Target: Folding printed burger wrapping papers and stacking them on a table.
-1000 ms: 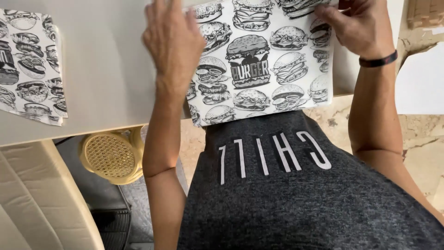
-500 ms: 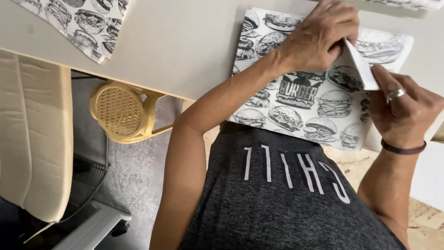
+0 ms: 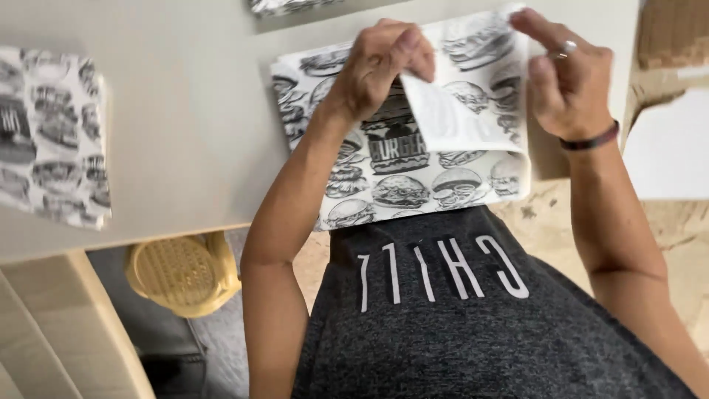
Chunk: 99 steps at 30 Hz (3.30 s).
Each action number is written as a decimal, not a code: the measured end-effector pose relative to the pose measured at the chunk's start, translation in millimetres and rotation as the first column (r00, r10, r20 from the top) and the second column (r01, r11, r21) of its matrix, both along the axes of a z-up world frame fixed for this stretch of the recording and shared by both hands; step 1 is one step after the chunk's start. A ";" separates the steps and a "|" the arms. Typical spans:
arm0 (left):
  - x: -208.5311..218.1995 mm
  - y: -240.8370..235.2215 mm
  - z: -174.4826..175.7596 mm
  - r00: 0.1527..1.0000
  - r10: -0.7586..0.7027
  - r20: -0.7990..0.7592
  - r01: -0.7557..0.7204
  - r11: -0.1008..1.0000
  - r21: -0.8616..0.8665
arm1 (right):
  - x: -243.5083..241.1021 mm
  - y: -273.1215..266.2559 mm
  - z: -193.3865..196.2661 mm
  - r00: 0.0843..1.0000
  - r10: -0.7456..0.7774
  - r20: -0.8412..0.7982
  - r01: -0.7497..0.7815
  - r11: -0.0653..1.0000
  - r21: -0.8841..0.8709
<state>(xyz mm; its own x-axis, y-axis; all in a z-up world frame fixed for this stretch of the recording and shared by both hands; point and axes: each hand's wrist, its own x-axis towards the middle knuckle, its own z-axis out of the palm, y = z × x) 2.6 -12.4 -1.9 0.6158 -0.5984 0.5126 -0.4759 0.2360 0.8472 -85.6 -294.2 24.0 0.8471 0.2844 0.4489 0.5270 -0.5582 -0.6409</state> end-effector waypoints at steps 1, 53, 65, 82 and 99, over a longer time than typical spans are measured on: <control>-4.0 2.7 2.3 0.995 0.061 -0.079 -0.054 0.995 0.084 | 3.2 -2.0 -7.1 0.999 0.028 0.036 -0.024 0.994 -0.110; -3.8 -1.6 -9.4 0.960 0.183 0.211 -0.256 0.878 0.404 | 5.3 2.6 -14.0 0.999 0.036 0.005 -0.037 0.999 0.014; -2.3 4.1 -19.2 0.983 0.146 0.107 -0.174 0.928 0.329 | 1.0 3.3 -11.2 0.991 -0.113 -0.071 0.125 0.975 0.182; -7.0 -1.1 13.5 0.981 0.158 0.112 -0.190 0.888 0.419 | 3.4 -0.2 -14.7 0.998 0.042 0.038 -0.042 0.999 -0.022; -1.3 2.0 -1.3 0.993 0.116 0.033 -0.120 0.964 0.236 | 4.8 3.4 -14.2 0.986 -0.165 -0.001 0.165 0.982 0.095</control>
<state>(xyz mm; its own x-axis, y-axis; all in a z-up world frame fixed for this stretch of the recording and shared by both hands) 1.2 -10.4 -3.2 0.6810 -0.6276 0.3773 -0.5048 -0.0290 0.8628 -80.8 -290.8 9.8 0.8758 0.0971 0.4728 0.4372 -0.5749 -0.6916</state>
